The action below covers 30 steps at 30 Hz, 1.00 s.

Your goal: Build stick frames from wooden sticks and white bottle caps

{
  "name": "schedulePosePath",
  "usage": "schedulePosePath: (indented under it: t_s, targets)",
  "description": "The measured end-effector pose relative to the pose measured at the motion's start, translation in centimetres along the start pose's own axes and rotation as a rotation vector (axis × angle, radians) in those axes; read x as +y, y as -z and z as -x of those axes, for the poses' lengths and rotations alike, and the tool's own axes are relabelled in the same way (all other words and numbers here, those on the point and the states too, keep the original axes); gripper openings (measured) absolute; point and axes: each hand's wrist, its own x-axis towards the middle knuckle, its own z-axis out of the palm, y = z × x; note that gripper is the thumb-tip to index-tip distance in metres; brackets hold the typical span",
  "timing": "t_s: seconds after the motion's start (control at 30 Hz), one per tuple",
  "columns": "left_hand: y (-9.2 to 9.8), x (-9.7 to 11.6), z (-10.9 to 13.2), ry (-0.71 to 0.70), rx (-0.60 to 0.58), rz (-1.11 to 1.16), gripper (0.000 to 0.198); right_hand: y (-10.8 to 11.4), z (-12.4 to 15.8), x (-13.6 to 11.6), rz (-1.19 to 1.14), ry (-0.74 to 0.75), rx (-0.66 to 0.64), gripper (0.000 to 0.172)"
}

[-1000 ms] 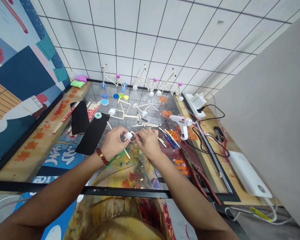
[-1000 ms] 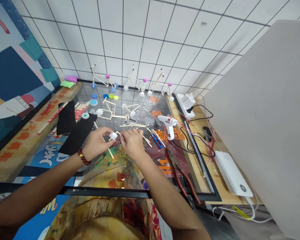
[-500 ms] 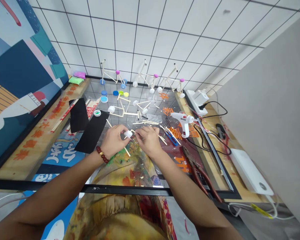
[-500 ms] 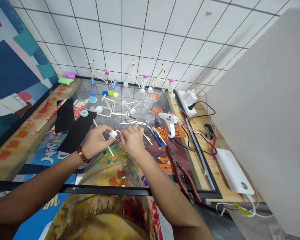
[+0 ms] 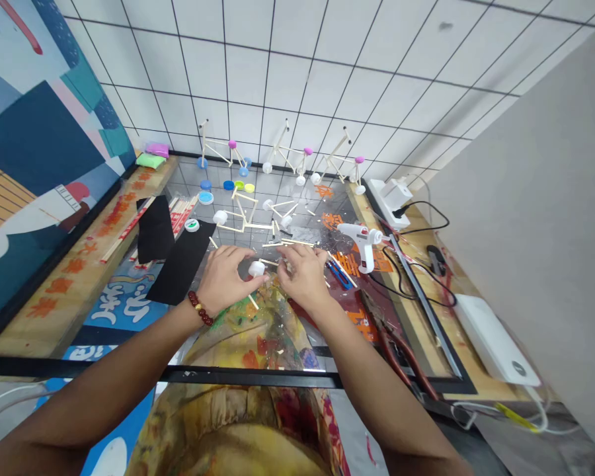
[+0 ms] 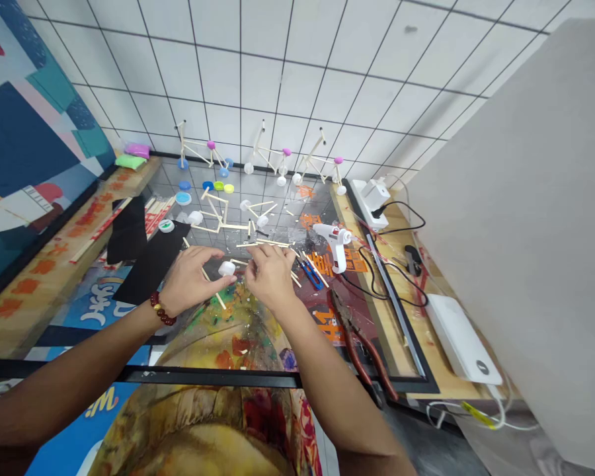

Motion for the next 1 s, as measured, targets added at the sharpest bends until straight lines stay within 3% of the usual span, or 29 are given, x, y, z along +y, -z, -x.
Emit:
schedulePosePath:
  t_s: [0.23,0.4,0.57,0.77,0.9,1.0]
  targets:
    - [0.8,0.2,-0.1,-0.019,-0.032,-0.15,0.041,1.7,-0.4,0.4,0.028,-0.021,-0.017,0.029]
    - [1.4,-0.5,-0.6,0.034,0.042,-0.142,0.022,2.7,-0.3,0.4,-0.014,0.154,-0.251,0.014]
    - [1.1,-0.9,-0.5,0.008,0.024,-0.123,0.028,2.3,0.0,-0.2,0.046,0.253,-0.374,0.015]
    - [1.7,-0.8,-0.5,-0.016,-0.053,-0.16,0.029,5.5,0.8,0.0,0.189,0.128,-0.62,0.015]
    - [2.0,-0.6,-0.5,-0.045,-0.048,-0.197,0.028,5.7,2.2,-0.7,0.166,0.104,-0.479,0.011]
    - [2.1,-0.6,-0.5,-0.078,-0.037,-0.229,0.028,4.6,3.8,-1.1,0.123,0.238,-0.379,0.027]
